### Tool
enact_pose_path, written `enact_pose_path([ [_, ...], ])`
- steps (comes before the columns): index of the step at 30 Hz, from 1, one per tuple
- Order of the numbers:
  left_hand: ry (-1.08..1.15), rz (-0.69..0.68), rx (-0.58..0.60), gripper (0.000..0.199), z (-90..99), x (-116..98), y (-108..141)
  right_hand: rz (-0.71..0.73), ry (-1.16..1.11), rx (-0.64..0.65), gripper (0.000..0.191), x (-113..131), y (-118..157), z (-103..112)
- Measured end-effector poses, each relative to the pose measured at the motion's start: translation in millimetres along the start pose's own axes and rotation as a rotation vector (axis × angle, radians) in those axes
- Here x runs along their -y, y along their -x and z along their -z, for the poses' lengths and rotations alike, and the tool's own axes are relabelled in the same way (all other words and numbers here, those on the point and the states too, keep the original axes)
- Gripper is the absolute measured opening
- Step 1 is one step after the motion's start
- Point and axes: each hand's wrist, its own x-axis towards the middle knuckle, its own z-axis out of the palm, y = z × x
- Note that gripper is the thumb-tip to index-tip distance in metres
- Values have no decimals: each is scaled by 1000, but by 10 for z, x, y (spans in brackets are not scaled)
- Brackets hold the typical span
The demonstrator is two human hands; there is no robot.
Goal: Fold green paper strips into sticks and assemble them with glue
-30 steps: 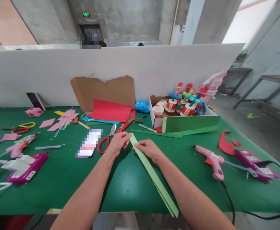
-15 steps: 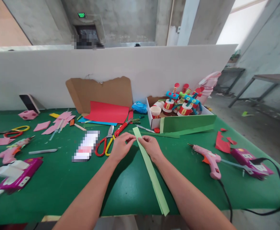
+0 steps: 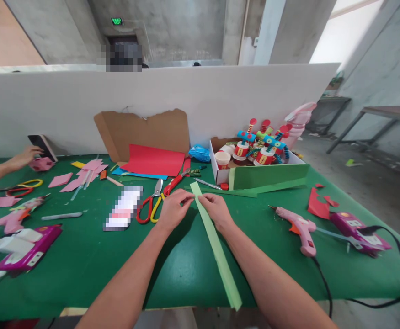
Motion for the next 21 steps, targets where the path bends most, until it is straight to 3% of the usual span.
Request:
enact_pose_path([
  [21,141,187,30,9,-12,-69,-12,-83,-93,-22,28,18,21,-8],
])
